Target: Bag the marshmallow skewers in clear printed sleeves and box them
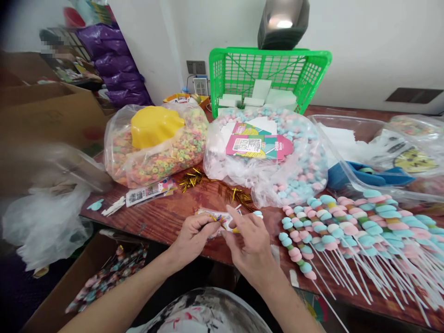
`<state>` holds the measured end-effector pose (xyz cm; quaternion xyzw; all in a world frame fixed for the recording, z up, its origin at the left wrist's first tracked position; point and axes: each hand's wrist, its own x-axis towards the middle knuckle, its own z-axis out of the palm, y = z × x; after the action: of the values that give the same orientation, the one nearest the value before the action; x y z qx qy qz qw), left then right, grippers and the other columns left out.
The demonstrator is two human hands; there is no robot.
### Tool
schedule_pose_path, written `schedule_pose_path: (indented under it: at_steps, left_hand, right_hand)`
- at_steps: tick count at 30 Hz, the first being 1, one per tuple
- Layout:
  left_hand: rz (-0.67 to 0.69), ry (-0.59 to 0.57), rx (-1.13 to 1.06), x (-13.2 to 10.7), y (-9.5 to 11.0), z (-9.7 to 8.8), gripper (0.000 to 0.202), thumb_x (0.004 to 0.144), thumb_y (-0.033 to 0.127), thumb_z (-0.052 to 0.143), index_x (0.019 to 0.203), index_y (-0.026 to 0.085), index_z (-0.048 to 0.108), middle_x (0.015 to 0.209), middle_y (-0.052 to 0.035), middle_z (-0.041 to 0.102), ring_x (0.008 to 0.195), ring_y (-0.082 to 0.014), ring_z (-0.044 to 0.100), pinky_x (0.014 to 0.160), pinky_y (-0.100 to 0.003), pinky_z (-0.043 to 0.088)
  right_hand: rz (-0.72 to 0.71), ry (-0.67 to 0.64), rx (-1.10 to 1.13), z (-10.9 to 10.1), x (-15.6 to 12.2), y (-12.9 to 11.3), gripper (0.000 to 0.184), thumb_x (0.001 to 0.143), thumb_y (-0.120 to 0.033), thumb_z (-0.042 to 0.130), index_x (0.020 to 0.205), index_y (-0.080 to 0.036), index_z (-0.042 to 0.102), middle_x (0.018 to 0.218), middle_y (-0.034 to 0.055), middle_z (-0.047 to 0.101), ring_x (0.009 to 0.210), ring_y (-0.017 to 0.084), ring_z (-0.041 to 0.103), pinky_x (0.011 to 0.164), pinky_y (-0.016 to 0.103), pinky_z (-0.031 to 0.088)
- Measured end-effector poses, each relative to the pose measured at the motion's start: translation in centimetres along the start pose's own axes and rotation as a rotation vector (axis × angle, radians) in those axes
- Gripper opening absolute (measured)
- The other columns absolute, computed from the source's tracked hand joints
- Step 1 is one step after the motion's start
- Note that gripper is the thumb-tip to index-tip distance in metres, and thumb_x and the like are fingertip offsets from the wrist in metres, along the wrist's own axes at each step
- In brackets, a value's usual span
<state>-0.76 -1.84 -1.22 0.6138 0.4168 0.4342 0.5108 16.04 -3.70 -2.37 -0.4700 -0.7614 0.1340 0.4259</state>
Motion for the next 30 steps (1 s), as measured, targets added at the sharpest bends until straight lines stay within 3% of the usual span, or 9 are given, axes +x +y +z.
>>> schedule_pose_path:
  at_steps: [4, 7, 10, 14, 18, 22, 26, 28, 30]
  left_hand:
    - [-0.014, -0.029, 0.03, 0.0, 0.4, 0.3, 0.027, 0.084, 0.019, 0.05, 0.057, 0.015, 0.052, 0.058, 0.0033, 0.044, 0.057, -0.0086, 0.038, 0.057, -0.021, 0.032]
    - [0.014, -0.032, 0.114, 0.0, 0.4, 0.8, 0.028, 0.084, 0.017, 0.049, 0.057, 0.015, 0.05, 0.058, 0.0028, 0.045, 0.06, -0.0093, 0.041, 0.06, -0.022, 0.033]
    - [0.059, -0.045, 0.156, -0.2, 0.3, 1.1, 0.027, 0.088, 0.023, 0.049, 0.062, 0.015, 0.054, 0.064, 0.0008, 0.051, 0.064, -0.0106, 0.045, 0.064, -0.022, 0.036]
    - [0.128, -0.12, 0.215, -0.4, 0.3, 1.3, 0.023, 0.091, 0.024, 0.049, 0.073, 0.015, 0.061, 0.075, -0.0028, 0.058, 0.073, -0.0131, 0.052, 0.071, -0.024, 0.04]
    - [0.187, -0.082, 0.281, -0.3, 0.0, 1.2, 0.03, 0.092, 0.024, 0.048, 0.064, 0.015, 0.055, 0.065, -0.0008, 0.052, 0.065, -0.0122, 0.047, 0.064, -0.024, 0.037]
    - [0.207, -0.075, 0.343, -0.1, 0.3, 0.9, 0.034, 0.091, 0.025, 0.048, 0.059, 0.016, 0.053, 0.061, 0.0005, 0.049, 0.06, -0.011, 0.044, 0.059, -0.024, 0.033]
    - [0.013, -0.213, 0.208, 0.1, 1.2, 0.4, 0.035, 0.085, 0.029, 0.054, 0.053, 0.014, 0.053, 0.054, 0.0021, 0.047, 0.054, -0.0085, 0.042, 0.053, -0.021, 0.032]
    - [-0.196, -0.332, 0.041, 0.1, 1.6, 0.1, 0.034, 0.079, 0.034, 0.06, 0.052, 0.014, 0.054, 0.05, 0.0031, 0.047, 0.047, -0.0067, 0.041, 0.047, -0.019, 0.032]
    - [-0.436, -0.445, -0.127, 0.0, 1.7, -0.2, 0.032, 0.072, 0.039, 0.067, 0.054, 0.014, 0.058, 0.049, 0.003, 0.052, 0.041, -0.0058, 0.042, 0.041, -0.018, 0.032]
  right_hand:
    - [0.387, 0.077, 0.371, 0.7, -1.2, -0.5, 0.025, 0.083, -0.032, 0.064, 0.105, -0.02, 0.065, 0.09, 0.0054, 0.07, 0.081, 0.019, 0.065, 0.075, 0.033, 0.053]
    - [0.53, 0.038, 0.617, 1.0, -1.2, -0.6, 0.019, 0.08, -0.036, 0.065, 0.086, -0.018, 0.07, 0.081, 0.0046, 0.072, 0.073, 0.018, 0.066, 0.068, 0.03, 0.054]
    - [0.542, 0.062, 0.657, 0.7, -0.8, -0.3, 0.017, 0.077, -0.034, 0.066, 0.078, -0.018, 0.07, 0.074, 0.0029, 0.071, 0.067, 0.016, 0.064, 0.063, 0.027, 0.052]
    - [0.444, 0.066, 0.48, 0.2, -1.0, -0.2, 0.015, 0.079, -0.029, 0.062, 0.071, -0.018, 0.068, 0.067, 0.0013, 0.066, 0.062, 0.014, 0.057, 0.058, 0.026, 0.047]
    - [0.38, 0.081, 0.343, 0.4, -1.3, -0.7, 0.018, 0.081, -0.028, 0.059, 0.067, -0.018, 0.065, 0.064, 0.0008, 0.061, 0.06, 0.014, 0.052, 0.059, 0.026, 0.044]
    - [0.523, 0.011, 0.553, 0.8, -1.5, -0.5, 0.019, 0.08, -0.034, 0.062, 0.07, -0.017, 0.065, 0.065, 0.0008, 0.062, 0.06, 0.014, 0.053, 0.058, 0.026, 0.043]
    - [0.543, -0.251, 0.763, 0.1, -1.6, 0.8, 0.021, 0.081, -0.037, 0.062, 0.076, -0.016, 0.062, 0.067, 0.0003, 0.061, 0.059, 0.013, 0.052, 0.056, 0.025, 0.042]
    - [0.379, -0.414, 0.695, -0.9, -1.3, 1.1, 0.018, 0.086, -0.032, 0.057, 0.077, -0.017, 0.06, 0.069, 0.0001, 0.06, 0.062, 0.013, 0.052, 0.058, 0.025, 0.042]
    - [0.121, -0.476, 0.506, -2.2, -0.8, 0.8, 0.017, 0.09, -0.025, 0.049, 0.079, -0.017, 0.059, 0.071, 0.0009, 0.059, 0.066, 0.013, 0.051, 0.061, 0.027, 0.042]
